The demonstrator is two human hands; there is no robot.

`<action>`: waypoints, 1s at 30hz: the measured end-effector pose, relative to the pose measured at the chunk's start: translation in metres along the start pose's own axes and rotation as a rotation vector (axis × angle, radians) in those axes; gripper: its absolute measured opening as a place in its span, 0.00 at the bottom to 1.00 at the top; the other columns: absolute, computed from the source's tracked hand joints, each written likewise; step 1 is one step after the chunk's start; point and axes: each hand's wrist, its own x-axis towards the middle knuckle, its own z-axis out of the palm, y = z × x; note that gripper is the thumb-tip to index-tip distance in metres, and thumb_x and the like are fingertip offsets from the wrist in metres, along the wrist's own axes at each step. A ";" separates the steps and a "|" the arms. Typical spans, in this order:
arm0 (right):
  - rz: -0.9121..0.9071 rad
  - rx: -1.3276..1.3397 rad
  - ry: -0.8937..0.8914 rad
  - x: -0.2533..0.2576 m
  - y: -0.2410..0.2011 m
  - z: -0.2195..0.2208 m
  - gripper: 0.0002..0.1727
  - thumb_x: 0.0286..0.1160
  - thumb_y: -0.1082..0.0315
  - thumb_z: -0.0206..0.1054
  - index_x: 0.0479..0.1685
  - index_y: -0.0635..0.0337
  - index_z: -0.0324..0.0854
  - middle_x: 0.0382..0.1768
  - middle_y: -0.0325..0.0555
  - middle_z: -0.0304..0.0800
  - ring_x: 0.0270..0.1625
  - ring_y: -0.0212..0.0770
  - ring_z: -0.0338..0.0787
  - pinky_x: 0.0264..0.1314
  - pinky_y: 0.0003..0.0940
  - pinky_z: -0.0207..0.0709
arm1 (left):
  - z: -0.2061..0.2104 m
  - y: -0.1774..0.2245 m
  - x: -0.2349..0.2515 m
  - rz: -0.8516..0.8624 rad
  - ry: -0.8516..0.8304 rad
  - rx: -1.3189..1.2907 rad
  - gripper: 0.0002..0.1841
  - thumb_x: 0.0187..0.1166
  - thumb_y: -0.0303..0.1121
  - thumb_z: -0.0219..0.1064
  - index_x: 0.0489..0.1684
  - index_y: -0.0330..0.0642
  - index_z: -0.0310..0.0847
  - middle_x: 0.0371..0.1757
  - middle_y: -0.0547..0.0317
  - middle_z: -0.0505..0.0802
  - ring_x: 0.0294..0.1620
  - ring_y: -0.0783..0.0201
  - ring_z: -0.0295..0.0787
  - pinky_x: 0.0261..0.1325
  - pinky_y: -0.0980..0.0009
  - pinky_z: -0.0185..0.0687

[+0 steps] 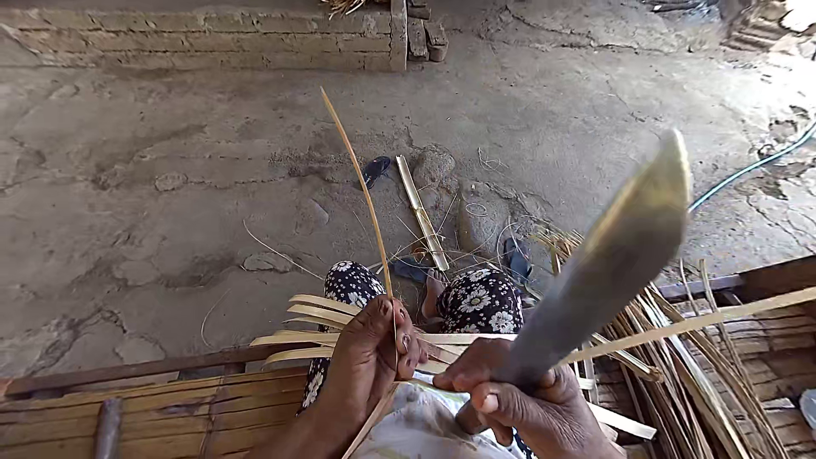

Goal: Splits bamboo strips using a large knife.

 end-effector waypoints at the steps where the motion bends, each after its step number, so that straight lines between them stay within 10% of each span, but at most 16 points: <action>1: -0.008 0.001 -0.009 -0.001 -0.001 0.000 0.09 0.86 0.65 0.67 0.52 0.57 0.89 0.45 0.37 0.96 0.29 0.15 0.85 0.30 0.11 0.79 | 0.000 0.000 0.000 -0.018 -0.025 -0.020 0.14 0.90 0.40 0.58 0.38 0.44 0.86 0.26 0.64 0.87 0.26 0.69 0.87 0.39 0.71 0.89; 11: -0.015 -0.047 -0.067 -0.024 -0.027 -0.007 0.08 0.86 0.64 0.66 0.47 0.57 0.88 0.41 0.40 0.96 0.45 0.32 0.95 0.52 0.30 0.91 | -0.018 0.029 0.013 0.096 0.091 -0.110 0.20 0.95 0.41 0.42 0.38 0.47 0.81 0.21 0.68 0.82 0.16 0.75 0.78 0.21 0.80 0.78; 15: 0.065 -0.161 0.229 -0.015 -0.005 -0.015 0.08 0.83 0.59 0.69 0.47 0.49 0.93 0.35 0.34 0.96 0.21 0.18 0.83 0.21 0.14 0.78 | -0.024 0.020 0.007 -0.281 -0.240 0.193 0.25 0.83 0.63 0.57 0.55 0.53 0.85 0.21 0.73 0.82 0.18 0.78 0.78 0.23 0.81 0.77; 17: 0.080 -0.186 0.344 0.002 0.002 -0.018 0.08 0.80 0.58 0.72 0.43 0.50 0.93 0.30 0.34 0.95 0.16 0.20 0.81 0.17 0.16 0.77 | -0.022 0.023 0.012 -0.356 -0.247 0.325 0.20 0.80 0.58 0.67 0.56 0.54 0.84 0.20 0.77 0.78 0.15 0.82 0.72 0.18 0.85 0.70; 21: 0.025 -0.212 0.321 0.038 0.004 -0.016 0.09 0.82 0.60 0.70 0.43 0.53 0.92 0.28 0.33 0.93 0.16 0.21 0.80 0.17 0.18 0.78 | -0.022 0.049 0.057 -0.128 0.037 0.592 0.08 0.88 0.37 0.57 0.47 0.50 0.81 0.12 0.78 0.69 0.10 0.83 0.62 0.16 0.86 0.61; 25: -0.053 -0.222 0.314 0.067 0.000 -0.011 0.07 0.81 0.63 0.70 0.41 0.54 0.92 0.21 0.34 0.89 0.15 0.23 0.80 0.18 0.19 0.79 | -0.028 0.072 0.091 0.157 0.133 0.354 0.25 0.96 0.49 0.33 0.48 0.49 0.77 0.09 0.75 0.66 0.05 0.79 0.59 0.11 0.84 0.62; 30: 0.016 -0.316 0.292 0.085 -0.002 0.000 0.05 0.79 0.68 0.71 0.39 0.55 0.91 0.21 0.33 0.89 0.14 0.22 0.79 0.16 0.17 0.77 | -0.053 0.059 0.094 0.261 0.250 0.036 0.26 0.95 0.52 0.32 0.44 0.50 0.76 0.09 0.74 0.67 0.04 0.78 0.61 0.10 0.83 0.63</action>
